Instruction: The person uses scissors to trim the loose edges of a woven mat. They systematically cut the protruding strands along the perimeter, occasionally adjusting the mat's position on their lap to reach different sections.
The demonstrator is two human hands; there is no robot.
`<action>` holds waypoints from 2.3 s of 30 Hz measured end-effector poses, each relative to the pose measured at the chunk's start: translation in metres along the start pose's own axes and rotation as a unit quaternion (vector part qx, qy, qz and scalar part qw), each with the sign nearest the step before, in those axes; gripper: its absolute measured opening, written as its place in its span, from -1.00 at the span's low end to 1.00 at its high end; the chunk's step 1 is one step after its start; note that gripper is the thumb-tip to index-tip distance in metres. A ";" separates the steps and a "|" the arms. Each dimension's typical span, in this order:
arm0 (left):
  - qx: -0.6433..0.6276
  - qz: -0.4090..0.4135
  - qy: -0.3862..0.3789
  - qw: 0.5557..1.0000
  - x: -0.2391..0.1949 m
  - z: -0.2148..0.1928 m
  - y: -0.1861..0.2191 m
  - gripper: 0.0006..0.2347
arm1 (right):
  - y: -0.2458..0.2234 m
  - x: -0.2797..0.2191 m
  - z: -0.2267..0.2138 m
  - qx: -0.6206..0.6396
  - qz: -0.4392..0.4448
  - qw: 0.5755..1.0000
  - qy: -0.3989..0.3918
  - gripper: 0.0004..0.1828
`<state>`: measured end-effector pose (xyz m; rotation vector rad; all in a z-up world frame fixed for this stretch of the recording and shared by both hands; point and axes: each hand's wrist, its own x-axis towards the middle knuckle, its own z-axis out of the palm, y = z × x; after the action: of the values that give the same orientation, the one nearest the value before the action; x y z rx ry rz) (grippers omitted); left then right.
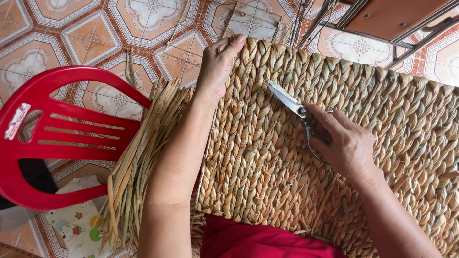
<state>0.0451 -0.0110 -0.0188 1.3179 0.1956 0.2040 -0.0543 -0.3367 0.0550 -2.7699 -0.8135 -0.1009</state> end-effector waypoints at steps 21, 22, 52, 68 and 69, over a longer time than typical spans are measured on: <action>0.489 0.407 0.003 0.771 -0.058 -0.020 0.021 -0.84 | -0.009 -0.006 -0.017 0.038 -0.016 0.999 0.010 -0.26; 0.500 0.413 -0.002 0.761 -0.060 -0.021 0.026 -0.83 | -0.008 -0.003 -0.017 0.019 -0.022 1.000 0.002 -0.28; 0.437 0.288 -0.073 0.849 -0.105 -0.052 0.065 -0.92 | 0.007 0.003 -0.014 -0.066 -0.066 0.996 -0.008 -0.33; 0.314 0.239 -0.111 0.912 -0.138 -0.040 0.038 -0.90 | -0.030 0.004 -0.014 -0.125 -0.181 0.975 -0.043 -0.25; 0.313 0.237 -0.112 0.913 -0.139 -0.039 0.041 -0.90 | -0.031 0.004 -0.012 -0.128 -0.185 0.974 -0.041 -0.24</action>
<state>-0.1004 -0.0003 0.0154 2.0079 -0.2875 0.4203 -0.0681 -0.3123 0.0738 -2.8329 -1.4245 -0.1718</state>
